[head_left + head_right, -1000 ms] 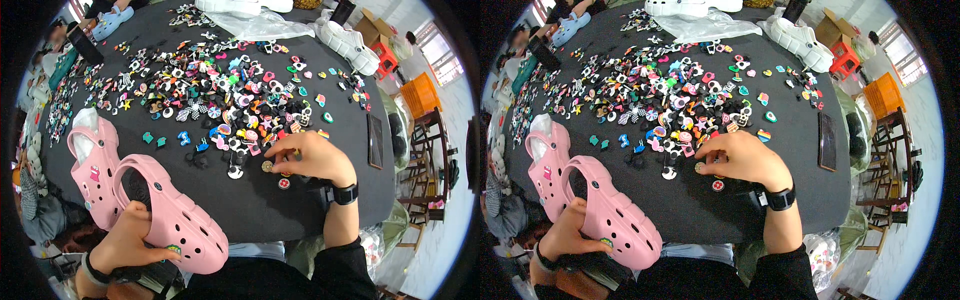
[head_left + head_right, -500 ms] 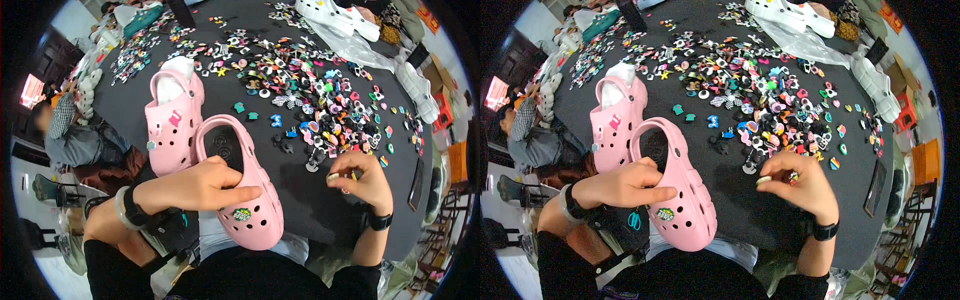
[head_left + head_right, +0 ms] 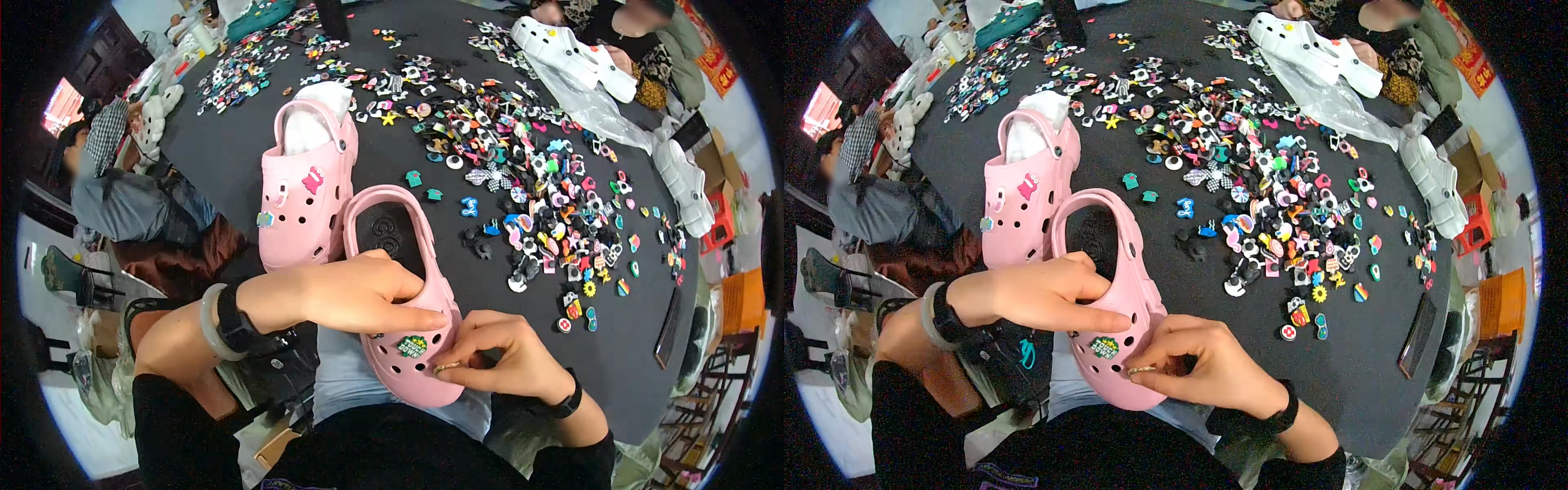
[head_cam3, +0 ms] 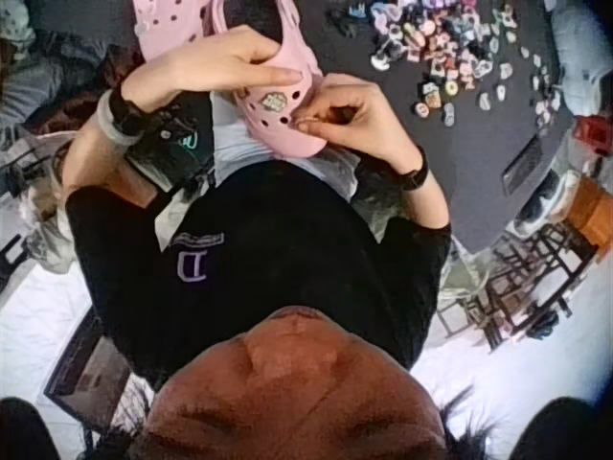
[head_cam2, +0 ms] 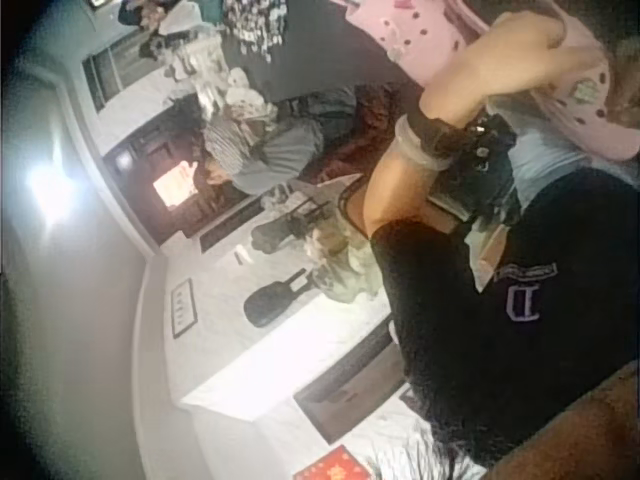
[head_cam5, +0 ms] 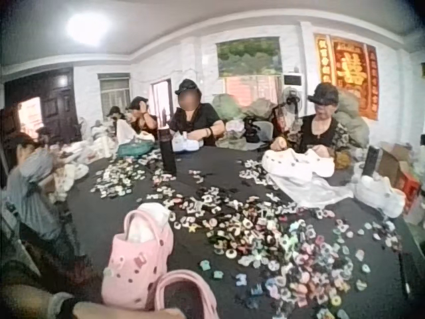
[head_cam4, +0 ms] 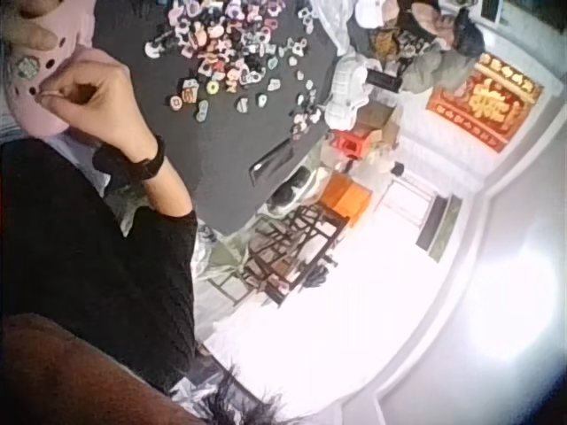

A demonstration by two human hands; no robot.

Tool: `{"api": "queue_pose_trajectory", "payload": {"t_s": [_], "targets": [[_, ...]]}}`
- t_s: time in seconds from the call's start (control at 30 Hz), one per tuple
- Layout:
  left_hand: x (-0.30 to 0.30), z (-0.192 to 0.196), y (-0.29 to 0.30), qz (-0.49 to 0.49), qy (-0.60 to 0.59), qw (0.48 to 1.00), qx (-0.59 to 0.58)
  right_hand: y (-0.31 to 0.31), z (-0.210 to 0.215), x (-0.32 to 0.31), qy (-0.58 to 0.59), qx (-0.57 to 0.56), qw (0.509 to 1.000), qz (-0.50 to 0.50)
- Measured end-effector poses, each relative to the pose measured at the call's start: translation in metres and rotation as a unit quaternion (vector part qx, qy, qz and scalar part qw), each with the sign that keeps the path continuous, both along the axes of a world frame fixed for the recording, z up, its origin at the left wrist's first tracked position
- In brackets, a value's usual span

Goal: The recorder is attaching decorative charms to the holes of a pink foam clog while seated at a table with other workers.

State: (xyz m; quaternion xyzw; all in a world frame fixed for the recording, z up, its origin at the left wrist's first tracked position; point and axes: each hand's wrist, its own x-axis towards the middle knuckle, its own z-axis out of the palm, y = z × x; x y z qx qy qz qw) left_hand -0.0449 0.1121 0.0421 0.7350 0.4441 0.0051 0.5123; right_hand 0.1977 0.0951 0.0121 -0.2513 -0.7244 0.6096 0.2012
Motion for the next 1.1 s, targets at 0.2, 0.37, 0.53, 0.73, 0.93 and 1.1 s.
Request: {"api": "queue_pose_trajectory", "payload": {"t_s": [0.2, 0.37, 0.53, 0.73, 0.93, 1.1], "targets": [[0.000, 0.001, 0.001, -0.006, 0.003, 1.000, 0.013, 0.000, 0.002, -0.005, -0.008, 0.034, 0.999, -0.021], [-0.001, -0.003, 0.000, -0.011, 0.006, 1.000, 0.012, 0.001, -0.007, -0.002, -0.055, -0.004, 0.996, -0.063], [-0.001, -0.008, -0.006, -0.001, -0.013, 0.997, 0.079, 0.006, -0.025, -0.011, -0.040, -0.076, 0.995, -0.050], [0.000, -0.015, -0.010, 0.019, -0.017, 0.994, 0.103, 0.000, -0.036, -0.013, 0.021, -0.156, 0.986, -0.050], [0.002, -0.008, -0.010, 0.021, -0.042, 0.989, 0.141, 0.000, -0.034, -0.006, 0.052, -0.182, 0.980, -0.054], [0.000, -0.001, -0.009, 0.058, -0.129, 0.986, 0.082, 0.018, -0.043, 0.009, 0.144, -0.256, 0.956, 0.018]]}}
